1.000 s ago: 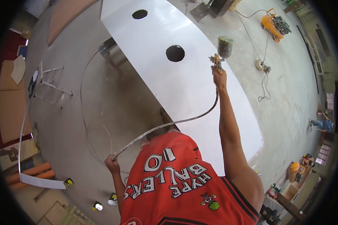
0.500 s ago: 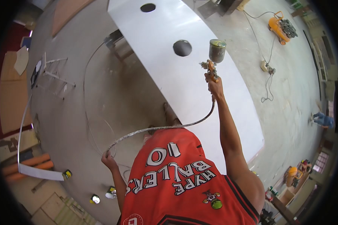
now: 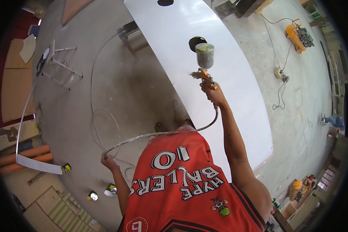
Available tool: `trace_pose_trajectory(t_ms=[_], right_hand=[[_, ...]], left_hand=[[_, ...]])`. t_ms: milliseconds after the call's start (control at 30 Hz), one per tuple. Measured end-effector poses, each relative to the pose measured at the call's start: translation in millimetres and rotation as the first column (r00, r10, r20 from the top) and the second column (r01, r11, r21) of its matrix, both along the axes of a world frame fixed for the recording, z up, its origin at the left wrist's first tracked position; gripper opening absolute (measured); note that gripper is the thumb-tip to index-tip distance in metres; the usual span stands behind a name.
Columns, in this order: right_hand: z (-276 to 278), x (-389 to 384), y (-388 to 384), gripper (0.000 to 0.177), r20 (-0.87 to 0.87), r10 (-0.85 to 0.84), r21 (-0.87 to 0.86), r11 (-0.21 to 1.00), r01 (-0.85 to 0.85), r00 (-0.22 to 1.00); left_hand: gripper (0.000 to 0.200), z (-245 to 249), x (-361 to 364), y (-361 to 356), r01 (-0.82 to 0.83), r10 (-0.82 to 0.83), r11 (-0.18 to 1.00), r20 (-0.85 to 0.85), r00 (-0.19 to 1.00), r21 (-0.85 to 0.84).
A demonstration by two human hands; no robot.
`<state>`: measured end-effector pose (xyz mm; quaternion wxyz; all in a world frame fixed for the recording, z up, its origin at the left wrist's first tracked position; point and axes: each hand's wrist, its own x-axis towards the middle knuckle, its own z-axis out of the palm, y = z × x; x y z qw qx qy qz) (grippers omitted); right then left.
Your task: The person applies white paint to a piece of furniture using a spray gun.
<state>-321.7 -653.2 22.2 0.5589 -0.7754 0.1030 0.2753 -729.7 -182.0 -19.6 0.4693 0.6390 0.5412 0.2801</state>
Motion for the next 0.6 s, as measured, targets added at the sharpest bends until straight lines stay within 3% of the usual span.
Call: trace_pose_trajectory(t_ms=[133,200,233,300,467,600], right_hand=[[-21,26,-35,0.027,0.097,-0.198,-0.034,0.979,0.202,0.975],[-21,44,-61,0.034,0.136,-0.301,-0.088,0.945,0.314,0.944],[-28,56,-75,0.033,0.193,-0.327,-0.126,0.927,0.353,0.925],[-34,78,-102,0.033,0.272,-0.404,-0.167,0.874,0.457,0.873],[-44,128,-154,0.037,0.511,-0.458,-0.244,0.734,0.634,0.727],[-48,133,-164,0.038,0.621,-0.431,-0.226,0.701,0.676,0.655]], left_hand=[[0.016,-3,22,-12,0.125,-0.125,0.992,-0.034,0.992,0.015],[0.031,-6,37,-20,0.403,-0.370,0.896,-0.188,0.910,0.188],[0.031,-2,49,-26,0.420,-0.389,0.889,-0.182,0.903,0.183],[0.045,23,76,-45,0.597,-0.503,0.775,-0.368,0.782,0.207],[0.048,44,109,-67,0.712,-0.634,0.676,-0.343,0.693,0.190],[0.046,52,113,-74,0.769,-0.681,0.626,-0.388,0.621,0.130]])
